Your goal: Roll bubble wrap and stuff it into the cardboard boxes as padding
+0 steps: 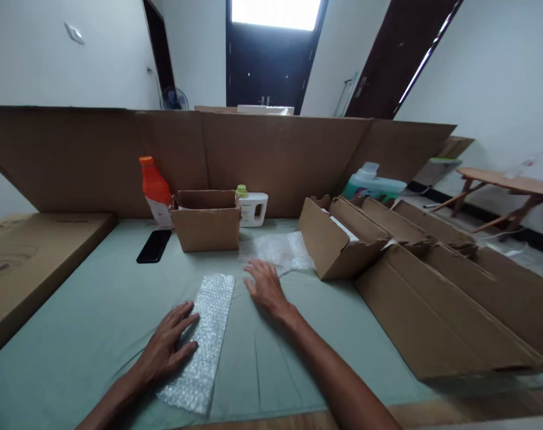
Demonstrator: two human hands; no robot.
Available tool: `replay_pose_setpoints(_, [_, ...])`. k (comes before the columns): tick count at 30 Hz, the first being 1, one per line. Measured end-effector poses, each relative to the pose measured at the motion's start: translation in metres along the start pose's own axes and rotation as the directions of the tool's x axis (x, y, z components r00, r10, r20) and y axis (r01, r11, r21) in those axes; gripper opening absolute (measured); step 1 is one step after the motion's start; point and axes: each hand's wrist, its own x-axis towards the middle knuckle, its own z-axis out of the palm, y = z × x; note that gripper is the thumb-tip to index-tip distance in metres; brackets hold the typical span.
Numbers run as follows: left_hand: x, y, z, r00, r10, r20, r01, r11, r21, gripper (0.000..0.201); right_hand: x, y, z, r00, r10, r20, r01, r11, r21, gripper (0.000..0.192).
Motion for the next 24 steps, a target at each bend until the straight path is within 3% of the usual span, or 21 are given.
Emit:
replay_pose_setpoints(5, [-0.001,0.004,0.000,0.999,-0.006,-0.054,0.007,1.000,0.022,0.054,0.039,0.053,-0.022,0.975,0.184,-0.128,-0.195,0.978,-0.078,0.041])
replay_pose_setpoints(11, [-0.001,0.007,0.000,0.996,-0.021,-0.086,0.019,1.000,-0.017,0.052,0.051,0.074,-0.023,0.973,0.201,-0.111,-0.207,0.977,-0.045,0.033])
replay_pose_setpoints(16, [-0.001,0.006,0.000,0.994,-0.034,-0.103,0.028,0.998,-0.062,0.050,0.027,0.091,-0.050,0.985,0.156,-0.076,-0.158,0.987,-0.022,0.032])
replay_pose_setpoints(20, [-0.001,0.003,0.001,0.989,-0.037,-0.144,0.019,0.993,-0.121,0.046,-0.007,0.090,-0.064,0.983,0.166,-0.085,-0.171,0.984,-0.051,0.020])
replay_pose_setpoints(24, [0.000,0.001,-0.001,0.988,-0.040,-0.149,0.017,0.988,-0.151,0.041,-0.028,0.059,-0.045,0.995,0.094,-0.034,-0.096,0.993,-0.063,0.048])
